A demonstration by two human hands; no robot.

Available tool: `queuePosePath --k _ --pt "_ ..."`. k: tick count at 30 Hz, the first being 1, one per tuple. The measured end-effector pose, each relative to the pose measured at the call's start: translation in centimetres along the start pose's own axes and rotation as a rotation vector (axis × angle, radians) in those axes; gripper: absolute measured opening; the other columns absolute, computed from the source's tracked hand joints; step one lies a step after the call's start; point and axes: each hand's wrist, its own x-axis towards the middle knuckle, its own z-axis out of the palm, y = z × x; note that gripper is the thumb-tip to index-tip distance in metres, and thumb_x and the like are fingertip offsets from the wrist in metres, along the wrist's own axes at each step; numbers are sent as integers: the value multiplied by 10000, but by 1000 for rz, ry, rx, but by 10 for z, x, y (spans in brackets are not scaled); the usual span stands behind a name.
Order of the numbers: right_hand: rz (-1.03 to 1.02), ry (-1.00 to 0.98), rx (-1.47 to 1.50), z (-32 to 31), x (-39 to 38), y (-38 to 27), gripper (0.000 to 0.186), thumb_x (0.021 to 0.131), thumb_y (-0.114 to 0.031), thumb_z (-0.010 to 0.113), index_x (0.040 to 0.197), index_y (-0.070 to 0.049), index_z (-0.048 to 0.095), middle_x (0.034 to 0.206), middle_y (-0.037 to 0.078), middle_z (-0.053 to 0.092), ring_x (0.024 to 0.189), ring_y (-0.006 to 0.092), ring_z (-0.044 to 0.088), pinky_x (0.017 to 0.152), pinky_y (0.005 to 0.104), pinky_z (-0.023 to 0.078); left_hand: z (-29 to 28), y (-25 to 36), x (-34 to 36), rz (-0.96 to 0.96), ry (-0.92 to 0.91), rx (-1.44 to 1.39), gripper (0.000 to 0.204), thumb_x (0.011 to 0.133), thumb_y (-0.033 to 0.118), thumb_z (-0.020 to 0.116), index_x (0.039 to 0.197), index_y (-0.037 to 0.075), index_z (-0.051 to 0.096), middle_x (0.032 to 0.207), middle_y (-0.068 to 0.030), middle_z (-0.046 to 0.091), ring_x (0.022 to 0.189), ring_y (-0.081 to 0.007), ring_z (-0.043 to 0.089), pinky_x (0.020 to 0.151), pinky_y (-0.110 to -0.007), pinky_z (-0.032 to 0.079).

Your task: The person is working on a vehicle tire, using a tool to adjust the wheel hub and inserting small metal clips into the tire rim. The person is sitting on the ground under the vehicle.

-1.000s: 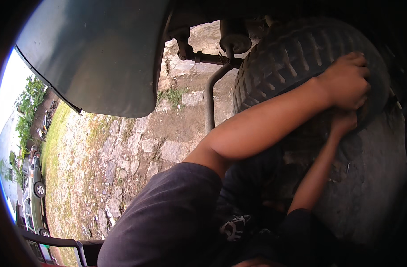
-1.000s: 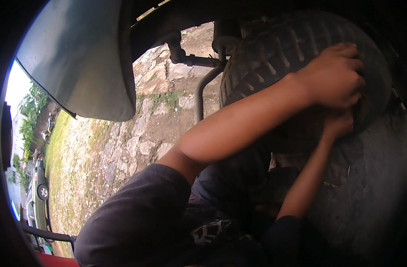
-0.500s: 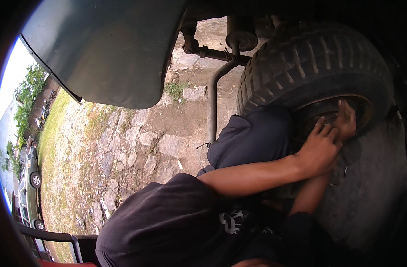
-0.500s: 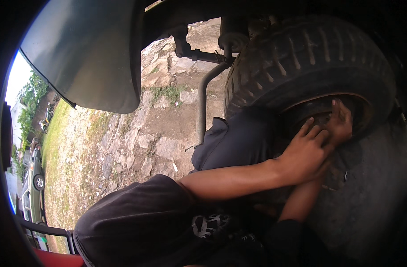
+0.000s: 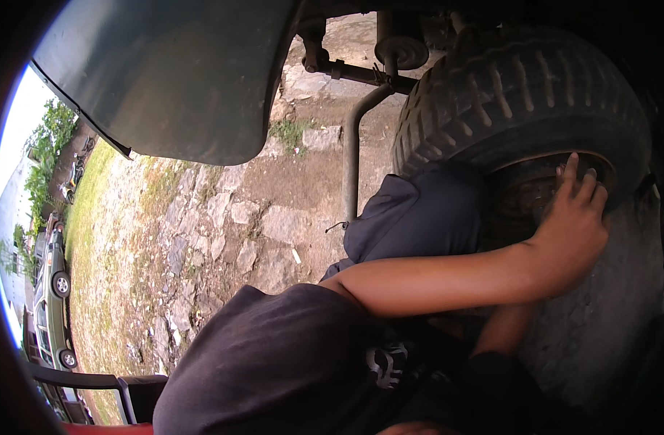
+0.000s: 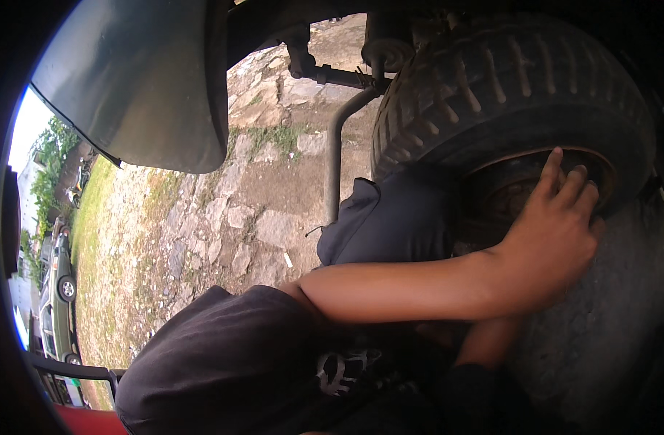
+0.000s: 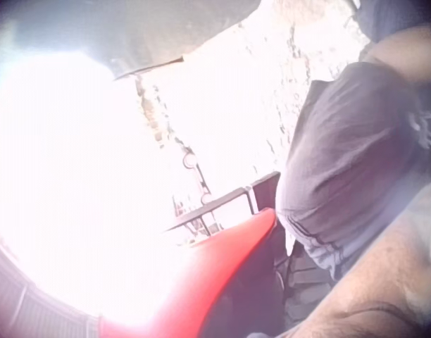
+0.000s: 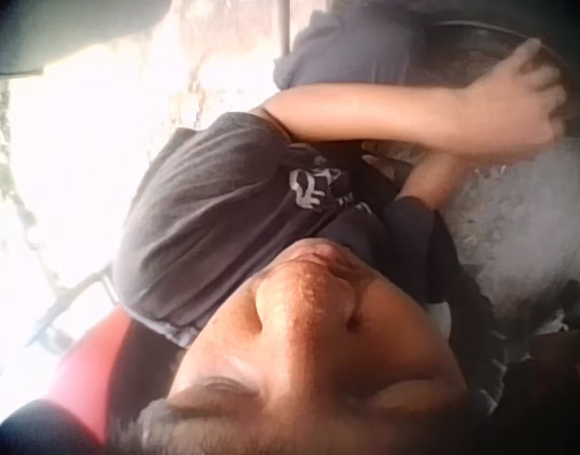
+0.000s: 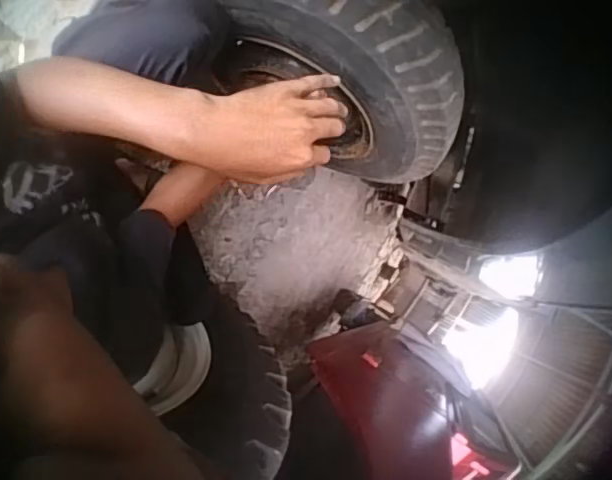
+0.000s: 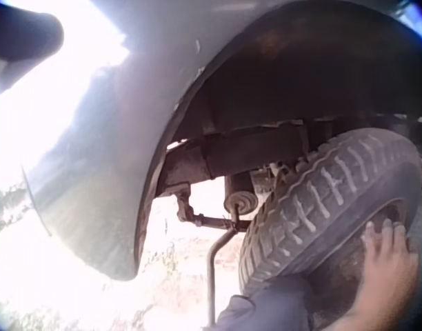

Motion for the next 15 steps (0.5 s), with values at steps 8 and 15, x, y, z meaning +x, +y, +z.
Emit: queuePosePath --k 8,15 --pt "-36 -23 -47 -5 0 10 274 979 -257 837 1110 -21 793 1099 96 823 942 176 777 779 298 627 38 53 39 -51 -173 -43 389 937 248 673 1247 50 797 1489 -275 595 1494 -480 463 1262 -795 161" --pt "-81 -73 -116 -8 -3 16 254 1006 -252 801 1115 -23 791 1093 90 823 932 184 781 788 319 631 81 70 35 23 -337 113 444 970 261 646 1353 66 759 1569 -247 562 1535 -477 425 1251 -818 143"
